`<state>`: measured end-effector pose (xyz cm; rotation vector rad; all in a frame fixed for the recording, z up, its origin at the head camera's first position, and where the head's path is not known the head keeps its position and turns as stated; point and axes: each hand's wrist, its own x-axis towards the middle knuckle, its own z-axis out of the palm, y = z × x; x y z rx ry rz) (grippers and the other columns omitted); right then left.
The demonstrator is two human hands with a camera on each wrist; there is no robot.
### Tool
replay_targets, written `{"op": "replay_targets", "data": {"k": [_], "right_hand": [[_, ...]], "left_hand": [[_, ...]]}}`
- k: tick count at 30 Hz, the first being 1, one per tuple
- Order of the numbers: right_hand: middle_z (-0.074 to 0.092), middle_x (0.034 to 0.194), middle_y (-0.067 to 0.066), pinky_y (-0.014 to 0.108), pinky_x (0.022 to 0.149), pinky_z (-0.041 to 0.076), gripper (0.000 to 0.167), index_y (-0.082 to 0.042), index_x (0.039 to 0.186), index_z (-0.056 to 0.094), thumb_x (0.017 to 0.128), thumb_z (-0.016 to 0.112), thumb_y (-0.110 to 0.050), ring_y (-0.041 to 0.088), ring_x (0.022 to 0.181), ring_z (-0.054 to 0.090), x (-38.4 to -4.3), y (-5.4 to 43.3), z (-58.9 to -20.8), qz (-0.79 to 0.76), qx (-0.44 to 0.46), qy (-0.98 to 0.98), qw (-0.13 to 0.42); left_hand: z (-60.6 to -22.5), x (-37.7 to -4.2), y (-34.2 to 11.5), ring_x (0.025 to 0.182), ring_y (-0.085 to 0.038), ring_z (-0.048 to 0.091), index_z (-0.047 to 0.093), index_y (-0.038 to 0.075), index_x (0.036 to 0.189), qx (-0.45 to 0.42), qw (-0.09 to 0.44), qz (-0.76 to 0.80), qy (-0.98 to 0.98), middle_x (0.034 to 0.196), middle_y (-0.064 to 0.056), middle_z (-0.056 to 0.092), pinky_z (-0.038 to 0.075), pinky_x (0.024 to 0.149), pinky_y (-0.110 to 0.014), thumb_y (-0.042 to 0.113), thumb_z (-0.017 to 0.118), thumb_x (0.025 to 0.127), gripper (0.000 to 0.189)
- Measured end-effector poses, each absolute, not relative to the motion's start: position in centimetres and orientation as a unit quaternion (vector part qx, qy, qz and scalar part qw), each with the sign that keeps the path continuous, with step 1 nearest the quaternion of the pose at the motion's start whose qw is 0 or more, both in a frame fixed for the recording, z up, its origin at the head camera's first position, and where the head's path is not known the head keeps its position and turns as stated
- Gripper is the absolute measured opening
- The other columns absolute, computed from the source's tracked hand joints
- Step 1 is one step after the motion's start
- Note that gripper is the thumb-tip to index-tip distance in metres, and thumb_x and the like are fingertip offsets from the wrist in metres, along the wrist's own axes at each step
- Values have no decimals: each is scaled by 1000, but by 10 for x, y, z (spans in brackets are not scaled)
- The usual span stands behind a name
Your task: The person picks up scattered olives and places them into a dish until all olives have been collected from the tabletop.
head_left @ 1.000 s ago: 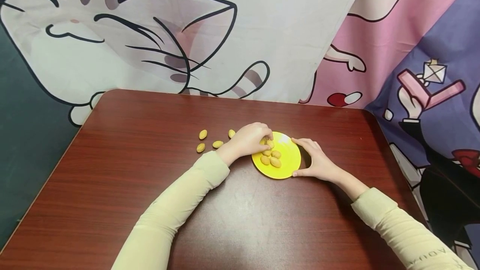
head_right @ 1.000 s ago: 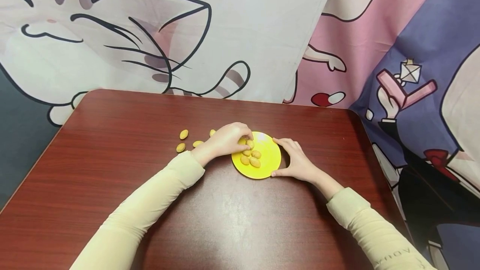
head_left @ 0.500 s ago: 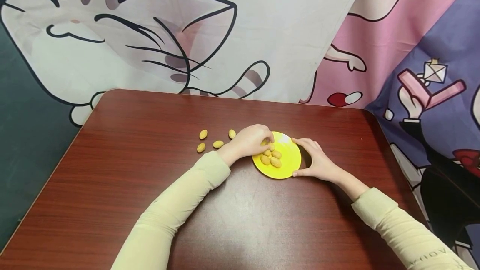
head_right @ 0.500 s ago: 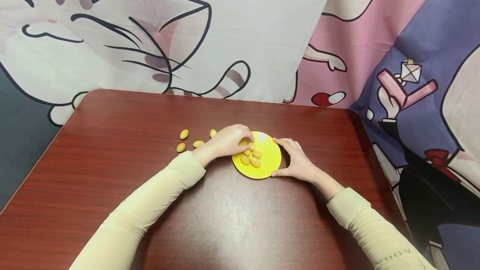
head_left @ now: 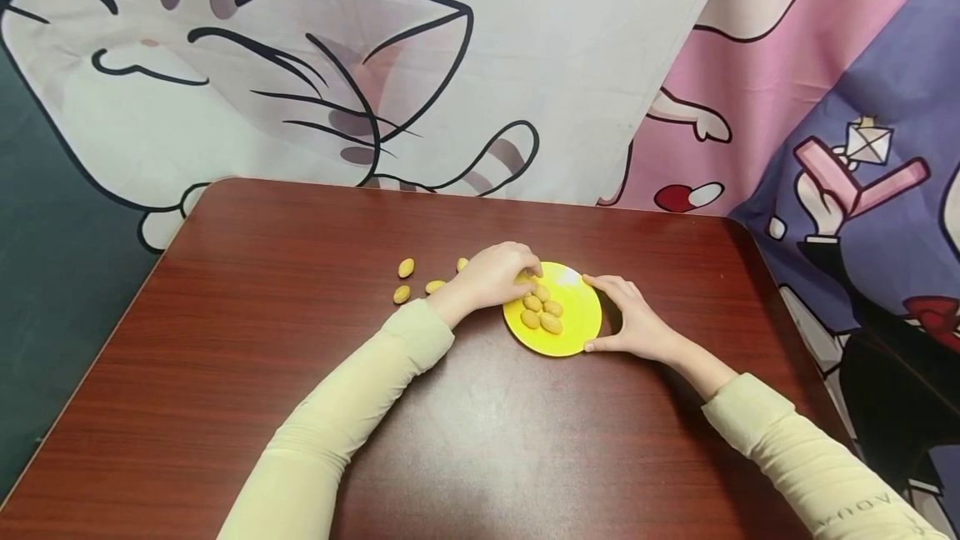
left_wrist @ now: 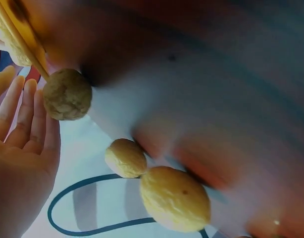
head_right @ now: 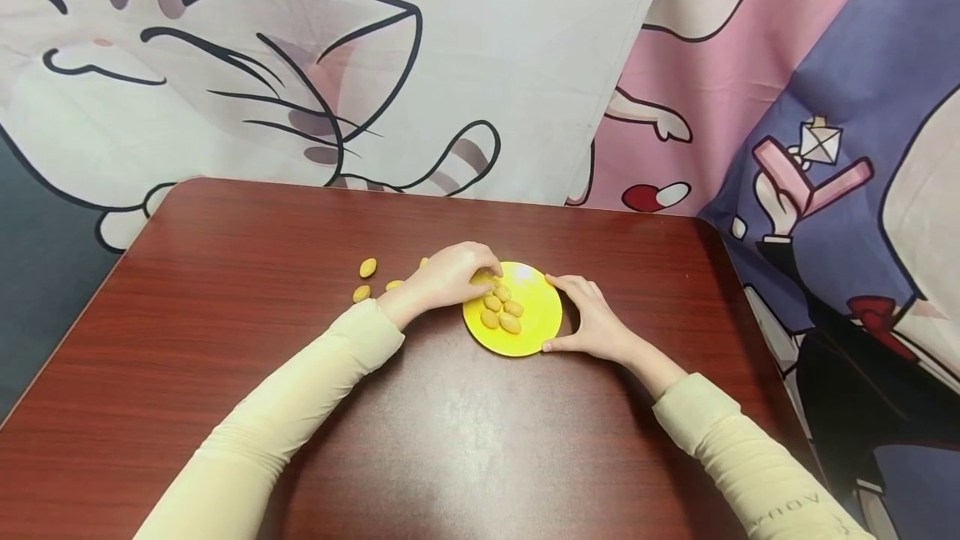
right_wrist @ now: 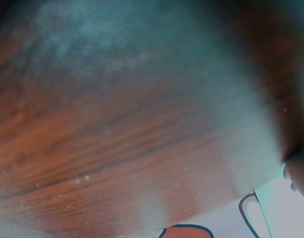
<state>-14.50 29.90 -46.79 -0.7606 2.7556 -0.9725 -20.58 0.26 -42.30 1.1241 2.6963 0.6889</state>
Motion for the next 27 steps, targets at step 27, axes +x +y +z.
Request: {"op": "replay_targets", "data": {"k": [27], "right_hand": [[50,149,21,59,110,34,110,-3,158,43,68,100,-28,40,137,40,-144,299,-468,-322,-252,910,62]], "left_hand": [[-419,-216,-78,114,-25,69,77,8,118,300,30,253,919,118,-7,76,55,105,-41,13,76,97,21]]}}
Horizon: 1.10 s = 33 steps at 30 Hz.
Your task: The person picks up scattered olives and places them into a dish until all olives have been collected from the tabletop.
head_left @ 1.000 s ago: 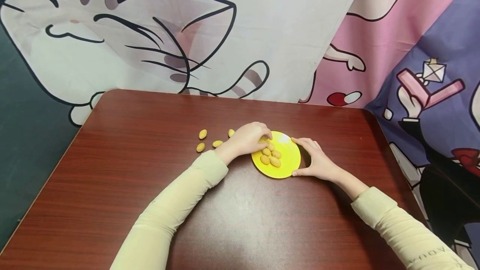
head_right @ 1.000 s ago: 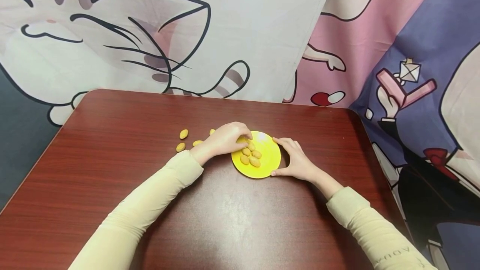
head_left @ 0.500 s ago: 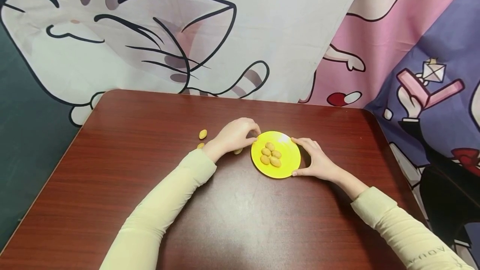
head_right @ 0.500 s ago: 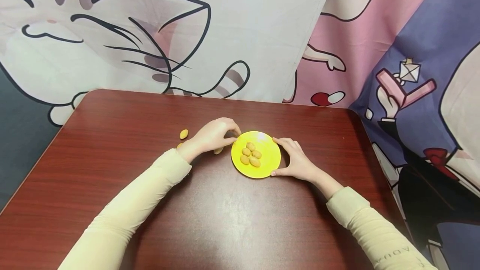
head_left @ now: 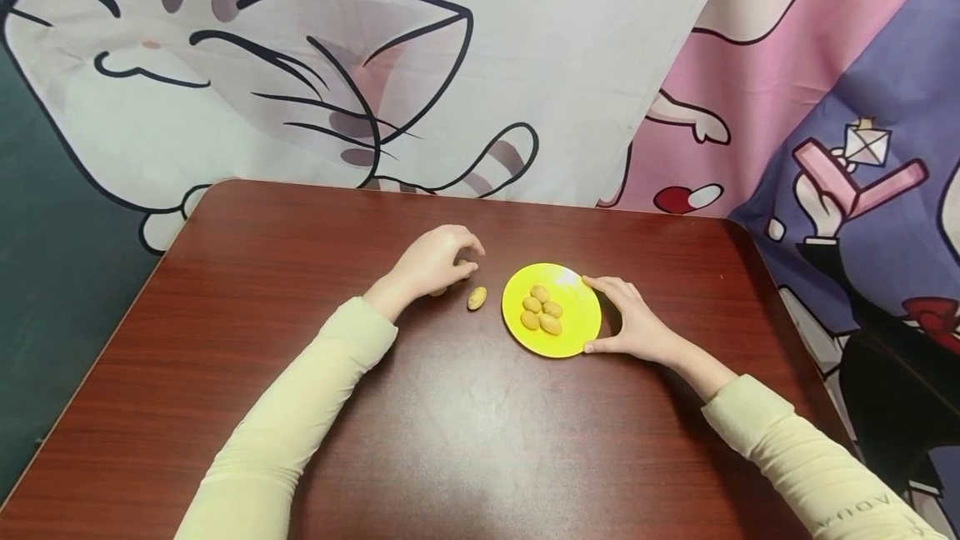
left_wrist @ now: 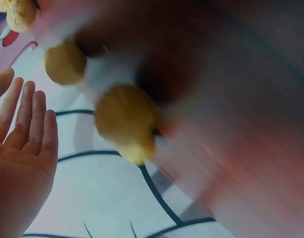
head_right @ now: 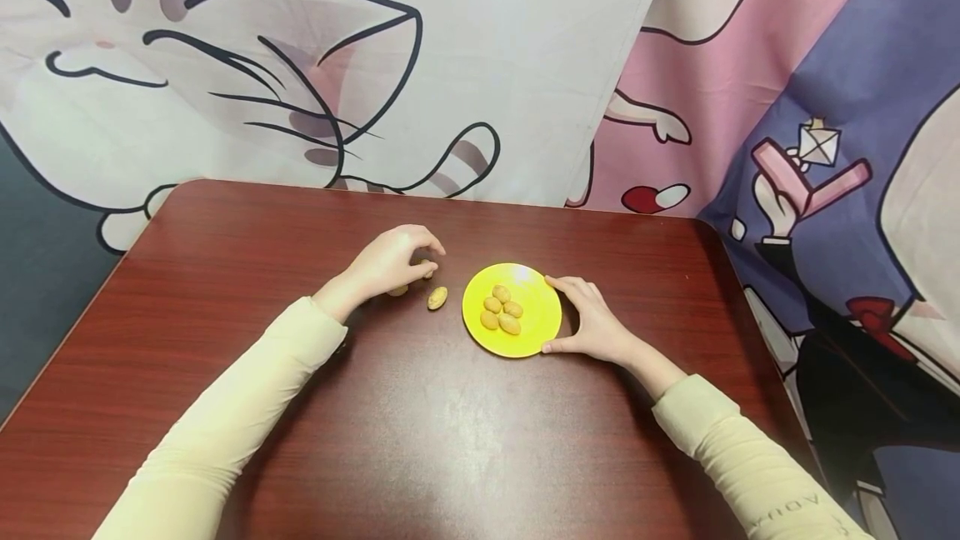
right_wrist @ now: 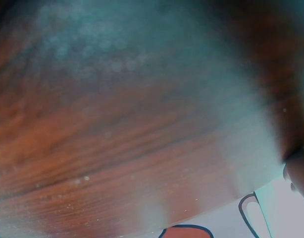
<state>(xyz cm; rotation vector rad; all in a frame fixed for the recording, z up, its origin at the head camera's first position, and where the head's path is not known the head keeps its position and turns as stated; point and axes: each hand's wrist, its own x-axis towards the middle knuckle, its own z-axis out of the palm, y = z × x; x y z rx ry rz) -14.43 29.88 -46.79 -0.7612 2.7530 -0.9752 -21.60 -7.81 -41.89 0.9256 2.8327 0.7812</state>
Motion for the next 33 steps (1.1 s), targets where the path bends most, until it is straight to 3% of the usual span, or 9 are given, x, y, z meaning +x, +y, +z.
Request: {"op": "replay_targets", "data": {"k": [17,33], "right_hand": [[50,149,21,61,111,34,109,-3,158,44,68,100,-28,40,138,39,-144,299,-468,-326,-254,909,63],[50,149,20,61,110,35,110,-4,159,43,69,100,-30,39,138,40,-145,300,-469,-321,-250,911,64]], "left_hand": [[-420,-210,-141,118,-31,68,76,6,116,238,8,271,933,119,-12,75,52,108,-49,11,76,96,21],[-431,-201,-169,111,-31,68,76,5,114,204,30,269,941,116,-13,74,53,104,-50,17,75,98,20]]}}
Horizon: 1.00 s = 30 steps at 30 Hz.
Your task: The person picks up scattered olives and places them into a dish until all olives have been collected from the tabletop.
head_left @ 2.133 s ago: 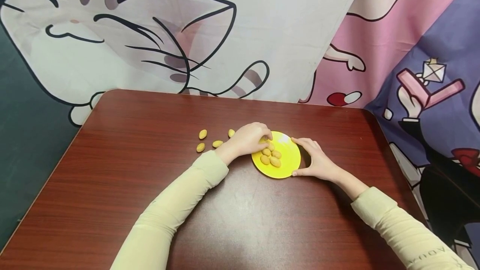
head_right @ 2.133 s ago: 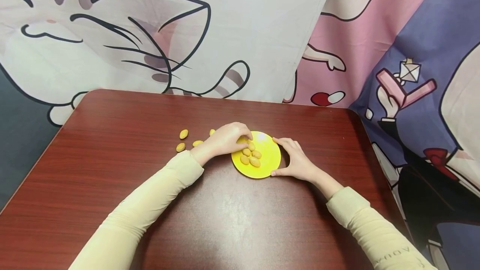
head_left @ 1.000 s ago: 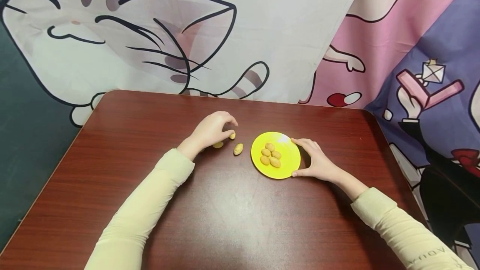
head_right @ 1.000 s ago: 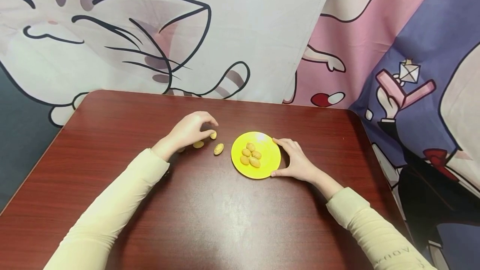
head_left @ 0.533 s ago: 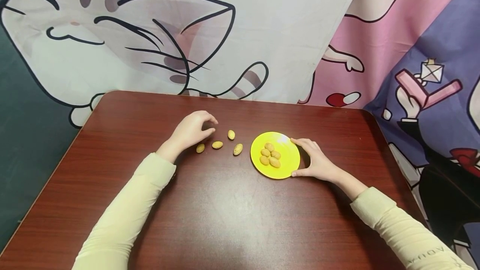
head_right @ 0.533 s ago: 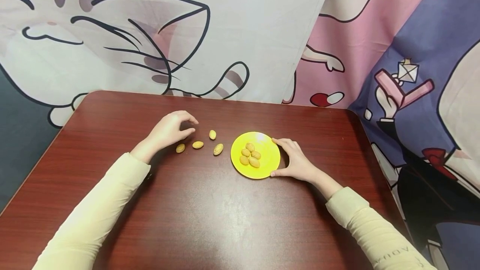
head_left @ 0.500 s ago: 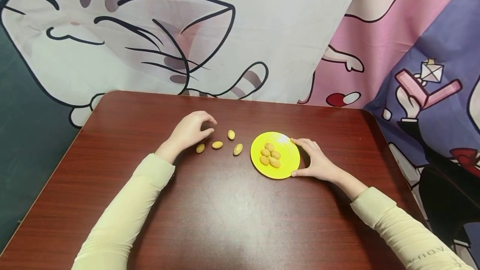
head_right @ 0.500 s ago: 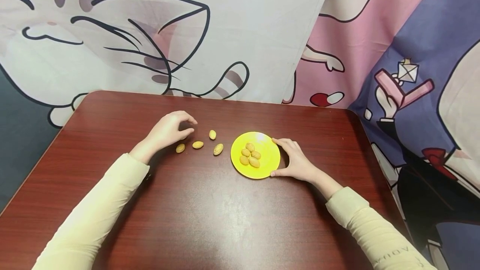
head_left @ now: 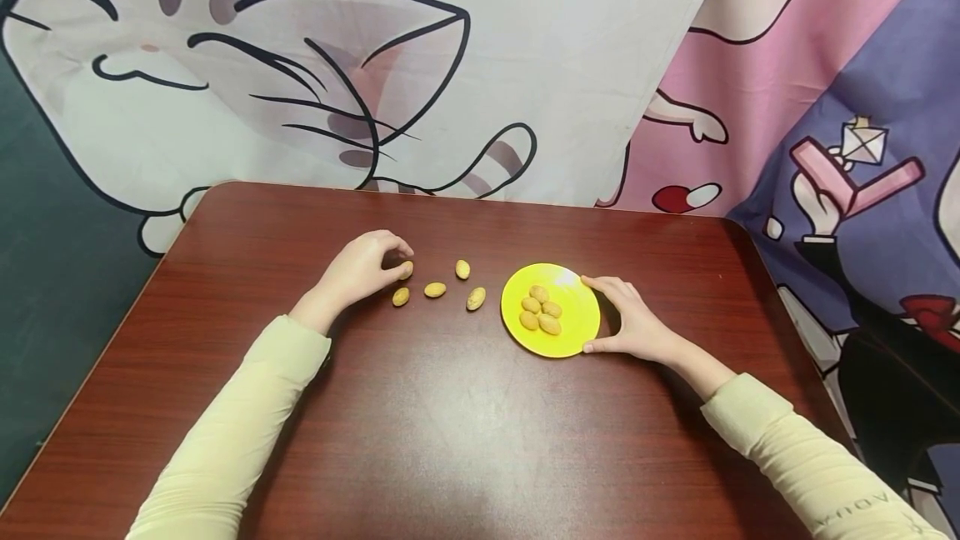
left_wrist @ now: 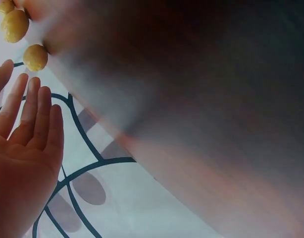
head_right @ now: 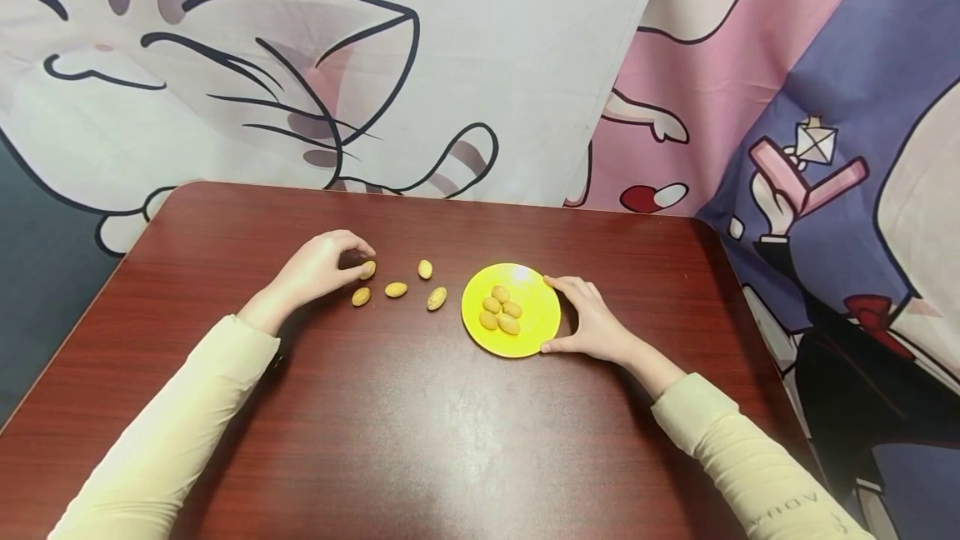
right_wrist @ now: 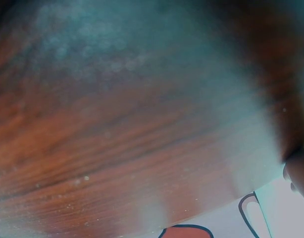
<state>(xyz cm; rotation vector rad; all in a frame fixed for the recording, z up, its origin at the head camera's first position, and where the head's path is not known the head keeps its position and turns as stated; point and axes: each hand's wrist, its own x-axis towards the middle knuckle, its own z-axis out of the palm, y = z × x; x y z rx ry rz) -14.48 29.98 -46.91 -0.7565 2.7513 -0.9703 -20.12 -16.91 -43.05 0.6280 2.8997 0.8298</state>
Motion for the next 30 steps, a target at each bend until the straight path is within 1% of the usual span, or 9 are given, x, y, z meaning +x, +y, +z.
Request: {"op": "replay_targets", "data": {"k": [12,22,30], "right_hand": [[50,148,20,60,111,35,110,-4,158,44,68,101,-28,40,138,40,-145,299,-468,-323,-252,910,60],[50,149,21,60,111,35,109,-3,158,44,67,101,-27,40,138,40,-145,298,-468,-322,-252,911,60],[50,149,21,61,112,35,110,-3,158,44,67,101,-28,40,139,40,-145,299,-468,-320,-249,912,62]], "left_hand": [[-434,-203,-173,103,-29,68,77,6,111,220,43,246,943,106,-12,74,55,98,-48,14,73,98,15],[-436,-204,-173,102,-28,68,75,6,113,221,61,240,943,106,-11,73,55,96,-47,12,76,96,18],[-435,-205,-172,101,-28,67,75,6,112,223,53,239,943,105,-11,73,55,95,-47,11,76,96,17]]}}
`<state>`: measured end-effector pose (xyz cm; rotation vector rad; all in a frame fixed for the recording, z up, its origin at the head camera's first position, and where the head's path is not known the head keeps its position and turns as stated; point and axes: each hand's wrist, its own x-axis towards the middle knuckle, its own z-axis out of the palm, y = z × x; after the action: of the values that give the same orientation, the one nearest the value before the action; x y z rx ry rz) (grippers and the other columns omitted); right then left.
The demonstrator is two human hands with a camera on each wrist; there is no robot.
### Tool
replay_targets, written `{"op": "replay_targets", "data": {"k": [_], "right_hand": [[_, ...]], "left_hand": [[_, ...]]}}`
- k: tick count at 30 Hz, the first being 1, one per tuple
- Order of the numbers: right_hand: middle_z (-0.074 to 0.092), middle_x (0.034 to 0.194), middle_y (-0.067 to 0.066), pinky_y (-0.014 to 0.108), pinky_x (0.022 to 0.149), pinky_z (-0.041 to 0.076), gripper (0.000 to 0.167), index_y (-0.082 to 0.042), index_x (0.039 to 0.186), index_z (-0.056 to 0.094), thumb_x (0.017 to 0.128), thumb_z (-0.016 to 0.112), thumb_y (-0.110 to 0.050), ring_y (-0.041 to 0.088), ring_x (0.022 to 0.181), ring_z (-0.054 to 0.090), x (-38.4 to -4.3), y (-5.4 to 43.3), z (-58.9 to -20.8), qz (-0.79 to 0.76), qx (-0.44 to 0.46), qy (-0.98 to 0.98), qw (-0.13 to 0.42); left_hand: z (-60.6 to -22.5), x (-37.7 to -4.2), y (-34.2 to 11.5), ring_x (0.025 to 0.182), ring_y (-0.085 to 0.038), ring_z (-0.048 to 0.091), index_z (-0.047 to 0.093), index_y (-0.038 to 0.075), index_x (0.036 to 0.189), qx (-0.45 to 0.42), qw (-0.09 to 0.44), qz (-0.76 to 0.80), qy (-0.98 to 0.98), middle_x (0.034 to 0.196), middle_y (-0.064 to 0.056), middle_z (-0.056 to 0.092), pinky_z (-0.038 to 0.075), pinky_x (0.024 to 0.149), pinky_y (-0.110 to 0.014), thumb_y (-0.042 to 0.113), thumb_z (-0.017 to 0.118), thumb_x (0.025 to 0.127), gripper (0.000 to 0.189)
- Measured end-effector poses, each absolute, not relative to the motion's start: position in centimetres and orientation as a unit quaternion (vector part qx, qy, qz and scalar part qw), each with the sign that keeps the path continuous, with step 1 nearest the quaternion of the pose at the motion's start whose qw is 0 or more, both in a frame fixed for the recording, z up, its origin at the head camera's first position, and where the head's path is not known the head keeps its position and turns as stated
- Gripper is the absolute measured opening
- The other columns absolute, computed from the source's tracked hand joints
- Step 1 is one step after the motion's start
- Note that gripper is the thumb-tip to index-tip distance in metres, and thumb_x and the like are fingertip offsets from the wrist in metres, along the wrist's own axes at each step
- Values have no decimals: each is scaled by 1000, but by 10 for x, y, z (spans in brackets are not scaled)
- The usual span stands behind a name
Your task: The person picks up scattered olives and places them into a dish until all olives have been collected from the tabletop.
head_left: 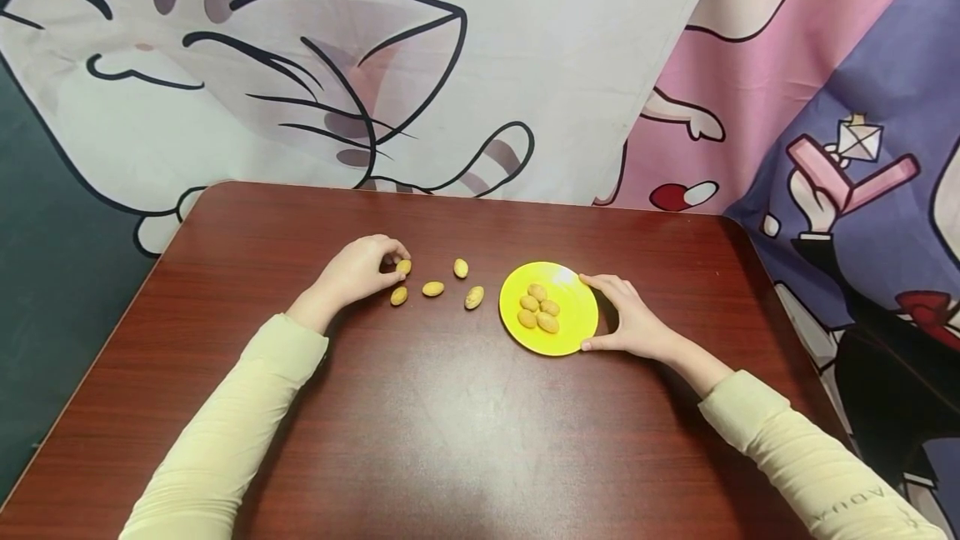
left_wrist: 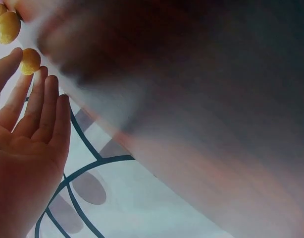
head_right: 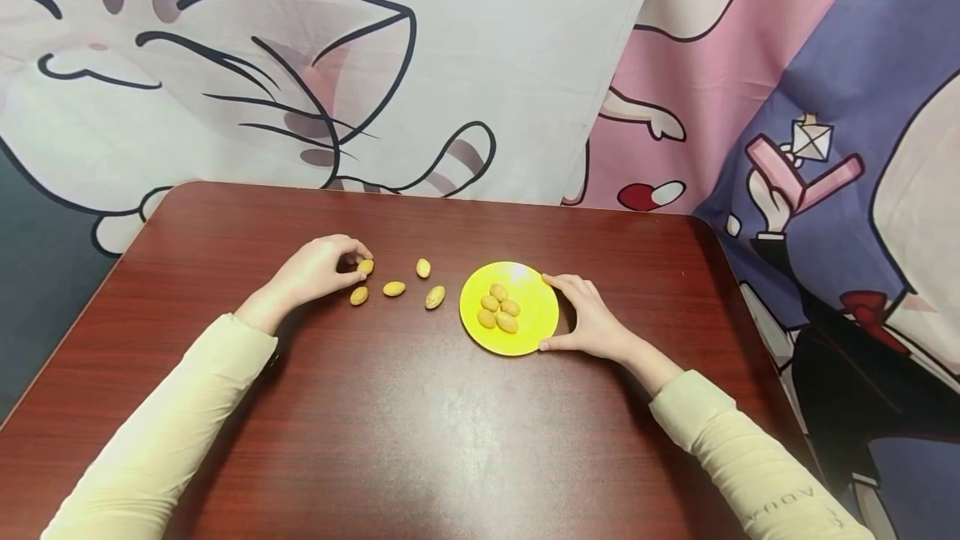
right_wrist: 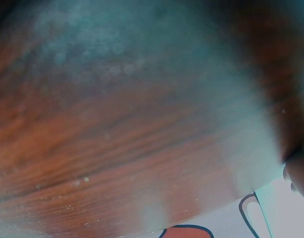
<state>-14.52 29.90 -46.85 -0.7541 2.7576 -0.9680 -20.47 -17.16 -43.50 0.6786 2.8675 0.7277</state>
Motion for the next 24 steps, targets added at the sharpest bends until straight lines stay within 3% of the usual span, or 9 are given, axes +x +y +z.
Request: {"op": "replay_targets", "data": {"k": [24], "right_hand": [[49,150,20,62,112,35,109,-4,159,43,69,100,-30,40,139,39,-144,298,-468,-318,-243,914,68]], "left_hand": [[-424,-204,-120,103,-26,68,76,10,112,258,11,282,924,109,-7,74,55,98,-44,17,81,93,21]]}}
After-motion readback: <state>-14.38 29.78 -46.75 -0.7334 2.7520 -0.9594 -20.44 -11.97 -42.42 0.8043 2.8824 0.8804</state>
